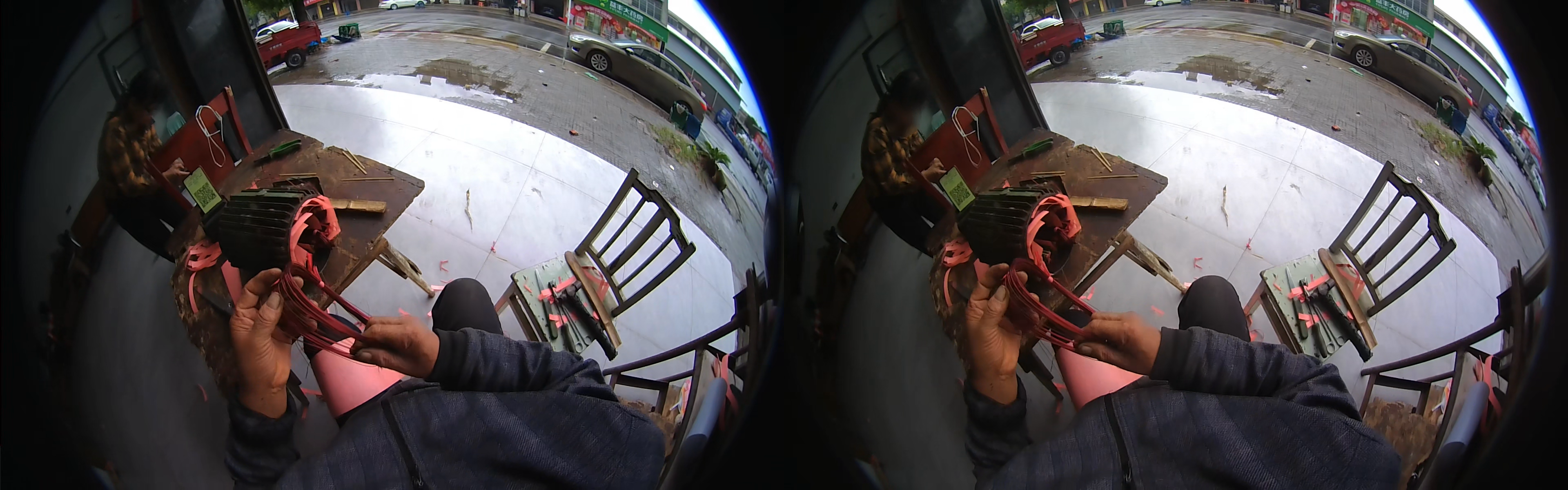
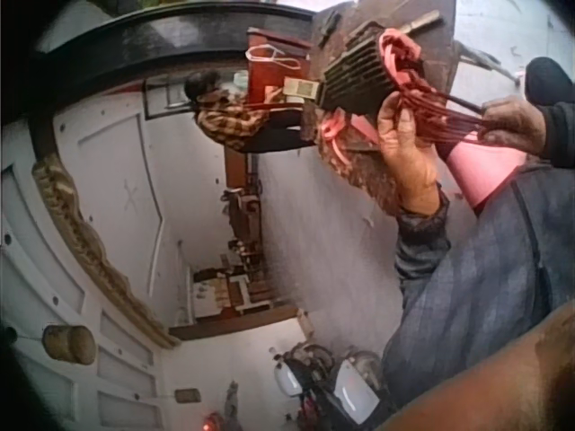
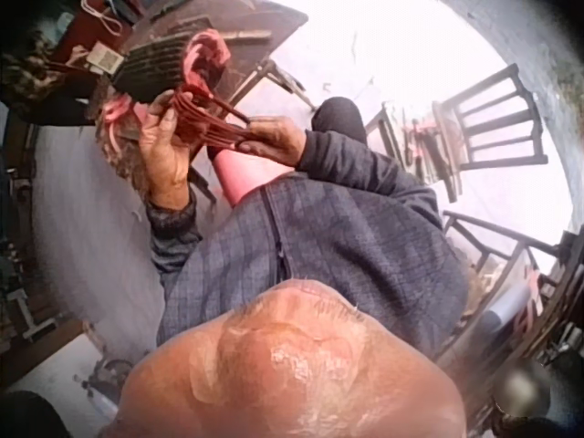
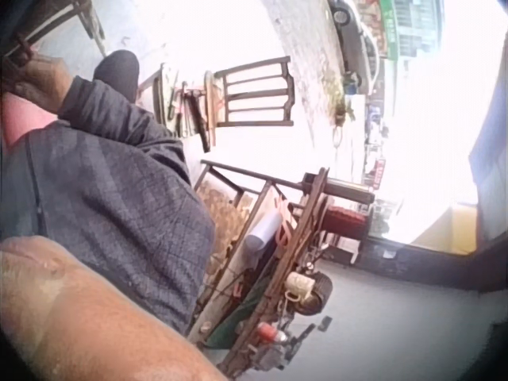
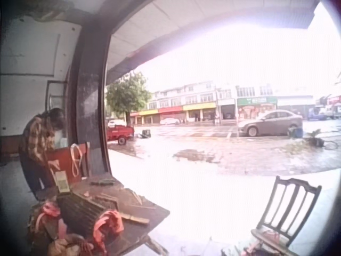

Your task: The person cuts a pink insulating sheet with a knife and inserts it into a motor stator. They then pull a bundle of red copper wire from the stator, straighten and align it, and reinsert the bundle into the stator slots.

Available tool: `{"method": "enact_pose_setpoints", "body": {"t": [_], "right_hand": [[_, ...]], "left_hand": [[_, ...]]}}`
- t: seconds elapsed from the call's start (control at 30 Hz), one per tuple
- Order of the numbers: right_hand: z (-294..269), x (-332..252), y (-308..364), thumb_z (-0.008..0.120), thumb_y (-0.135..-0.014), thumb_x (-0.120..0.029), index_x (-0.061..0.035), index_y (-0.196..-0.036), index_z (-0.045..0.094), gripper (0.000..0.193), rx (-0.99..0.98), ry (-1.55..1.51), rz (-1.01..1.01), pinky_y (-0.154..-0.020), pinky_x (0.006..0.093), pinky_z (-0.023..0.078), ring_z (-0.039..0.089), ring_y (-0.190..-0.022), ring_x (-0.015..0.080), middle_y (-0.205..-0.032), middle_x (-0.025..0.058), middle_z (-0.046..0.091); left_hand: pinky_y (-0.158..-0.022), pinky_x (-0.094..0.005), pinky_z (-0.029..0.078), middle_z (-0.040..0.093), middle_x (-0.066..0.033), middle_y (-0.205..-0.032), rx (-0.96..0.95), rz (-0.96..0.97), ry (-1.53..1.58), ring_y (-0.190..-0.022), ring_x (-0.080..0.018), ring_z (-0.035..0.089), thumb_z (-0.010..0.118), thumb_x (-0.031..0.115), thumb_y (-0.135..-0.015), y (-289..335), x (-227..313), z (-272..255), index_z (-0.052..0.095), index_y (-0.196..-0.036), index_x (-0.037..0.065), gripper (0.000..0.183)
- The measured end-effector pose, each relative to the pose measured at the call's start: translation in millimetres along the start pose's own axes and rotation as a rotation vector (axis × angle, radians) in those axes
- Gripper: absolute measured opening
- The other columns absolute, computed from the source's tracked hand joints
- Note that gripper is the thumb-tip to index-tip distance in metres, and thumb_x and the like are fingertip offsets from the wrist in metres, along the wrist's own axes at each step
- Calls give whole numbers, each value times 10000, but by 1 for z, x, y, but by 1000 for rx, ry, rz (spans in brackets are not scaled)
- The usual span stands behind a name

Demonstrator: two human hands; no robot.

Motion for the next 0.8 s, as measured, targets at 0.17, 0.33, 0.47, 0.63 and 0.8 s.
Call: {"method": "enact_pose_setpoints", "body": {"t": [0.17,0.33,0.47,0.63,0.8], "right_hand": [[-15,-14,7,591,-1080,-94,19,-1195,707,199,193,-266,263,-752,283,526,638,-848,111,-961,72,649],[2,-1,-6,583,-1091,-143,28,-1270,666,261,93,-27,-32,-862,365,571,698,-1007,276,-1157,185,678],[25,9,-13,605,-1089,-300,26,-1388,558,445,-105,-208,225,-864,405,572,721,-996,289,-1104,181,697],[31,11,-30,621,-1059,-276,-45,-1082,582,235,-256,-92,269,-671,397,560,698,-710,319,-707,118,640],[34,15,-27,599,-1020,-156,-67,-1020,583,90,-120,158,-84,-645,473,558,679,-733,382,-787,159,663]], "left_hand": [[-779,-367,680,726,-157,-1257,47,-38,24,-1054,-261,764,541,112,-1083,1,2,-11,609,-1360,48,292],[-1018,-507,609,711,-179,-1273,75,-71,149,-1182,-328,714,441,53,-1073,-4,-1,-9,564,-1395,-2,350],[-989,-509,626,707,-192,-1230,-50,-64,180,-1141,-342,727,432,44,-1069,-4,-9,14,552,-1412,4,366],[-626,-352,570,661,-111,-1019,-99,-143,51,-653,-183,624,477,234,-1108,2,-13,39,423,-1528,29,471],[-461,-281,469,547,-55,-803,-111,-248,34,-495,-116,511,437,328,-1151,2,1,35,486,-1448,-15,457]]}}
Point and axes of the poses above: each hand's wrist, its own y-axis away from the middle knuckle, its own z-axis out of the palm, x = y × z, the point moved 1 cm from there along -y, towards the middle knuckle
